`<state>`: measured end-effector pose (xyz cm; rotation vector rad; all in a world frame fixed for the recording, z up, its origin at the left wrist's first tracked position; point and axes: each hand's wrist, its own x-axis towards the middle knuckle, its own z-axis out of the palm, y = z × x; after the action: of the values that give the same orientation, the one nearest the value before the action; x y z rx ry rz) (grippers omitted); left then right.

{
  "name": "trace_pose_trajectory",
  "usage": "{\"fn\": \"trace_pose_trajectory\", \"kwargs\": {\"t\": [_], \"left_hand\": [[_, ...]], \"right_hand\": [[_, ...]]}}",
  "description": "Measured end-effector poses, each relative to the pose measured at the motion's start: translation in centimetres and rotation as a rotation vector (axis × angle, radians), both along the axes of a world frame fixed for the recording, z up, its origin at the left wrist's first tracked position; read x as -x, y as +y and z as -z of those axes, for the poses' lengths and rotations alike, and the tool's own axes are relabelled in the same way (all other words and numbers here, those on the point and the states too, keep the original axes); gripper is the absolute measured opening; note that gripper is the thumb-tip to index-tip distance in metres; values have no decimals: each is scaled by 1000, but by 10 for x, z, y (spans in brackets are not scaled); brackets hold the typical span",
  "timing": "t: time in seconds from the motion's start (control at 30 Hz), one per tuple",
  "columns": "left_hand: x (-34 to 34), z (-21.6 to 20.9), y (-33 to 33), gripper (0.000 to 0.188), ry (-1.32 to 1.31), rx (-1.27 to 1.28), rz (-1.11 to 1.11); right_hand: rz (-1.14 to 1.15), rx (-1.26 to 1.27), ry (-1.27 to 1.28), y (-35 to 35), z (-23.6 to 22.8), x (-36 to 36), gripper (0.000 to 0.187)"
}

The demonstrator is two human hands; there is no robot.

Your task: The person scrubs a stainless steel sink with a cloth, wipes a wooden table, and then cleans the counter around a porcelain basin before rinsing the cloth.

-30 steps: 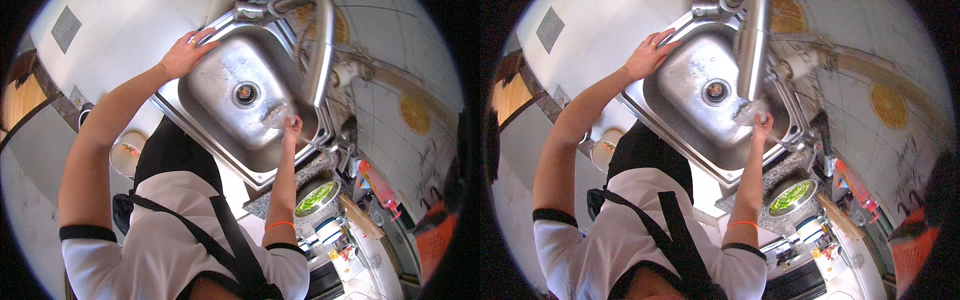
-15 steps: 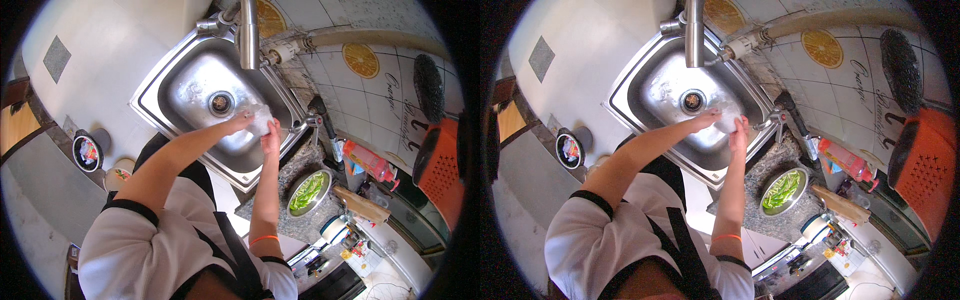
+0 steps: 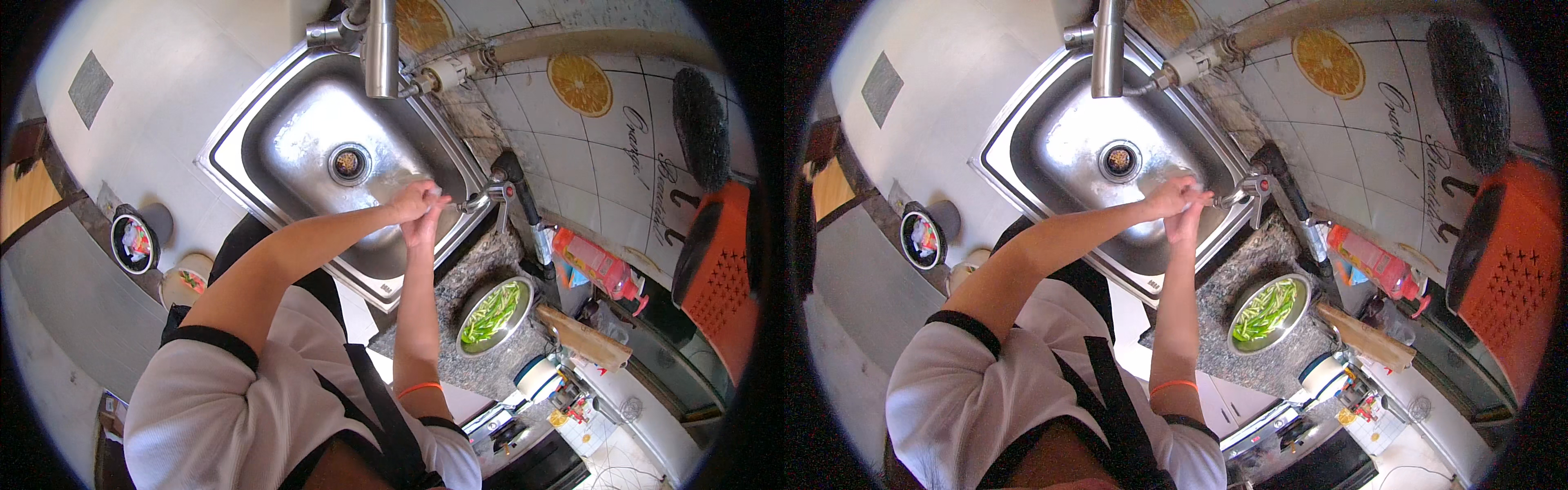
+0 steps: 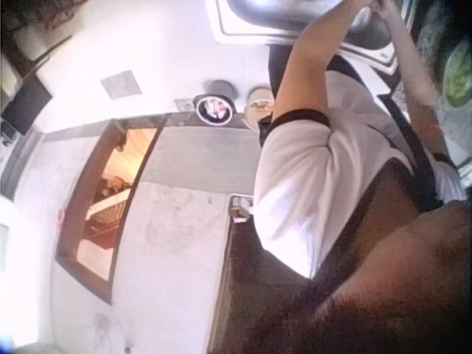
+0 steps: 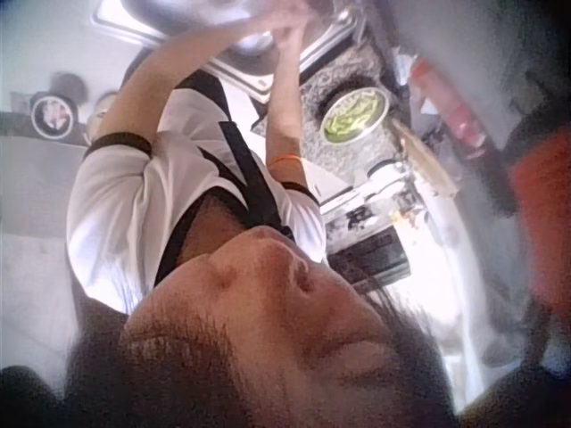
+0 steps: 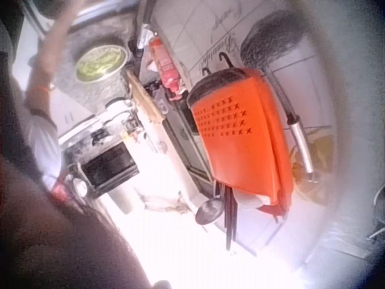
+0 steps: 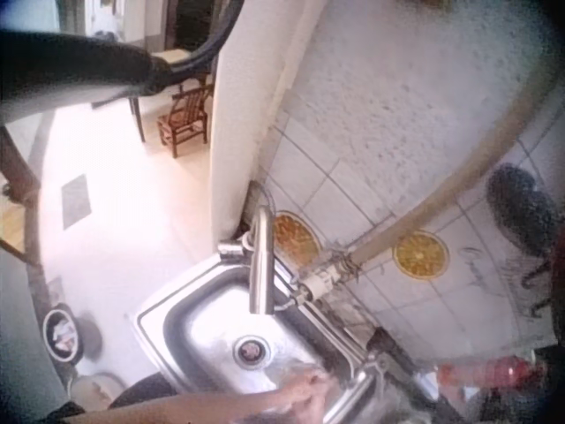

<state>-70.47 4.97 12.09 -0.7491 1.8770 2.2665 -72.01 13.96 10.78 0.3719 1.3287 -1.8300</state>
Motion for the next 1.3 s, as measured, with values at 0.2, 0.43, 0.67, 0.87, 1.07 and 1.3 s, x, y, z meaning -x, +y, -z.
{"fn": "trace_pose_trajectory", "kwargs": {"t": [0.2, 0.43, 0.67, 0.87, 1.07, 1.3], "left_hand": [[-1, -17, 15, 18, 66, -530, 22], [-6, 57, -27, 49, -151, 59, 197], [-4, 45, -8, 57, -282, -1403, -83], [-12, 139, 12, 58, 310, -1615, 245], [-3, 67, 12, 54, -48, -1284, -91], [-3, 37, 10, 64, -327, -1182, -91]], "right_hand": [[222, 86, -35, 17, 39, -1, 71], [90, -95, 70, 30, 40, 26, 38], [-429, -849, 942, -11, 14, 4, 13], [-481, -671, 1116, -42, -49, -43, 7], [-353, -777, 1558, -36, -25, -43, 20], [-86, -869, 865, 13, 24, 48, 38]]}}
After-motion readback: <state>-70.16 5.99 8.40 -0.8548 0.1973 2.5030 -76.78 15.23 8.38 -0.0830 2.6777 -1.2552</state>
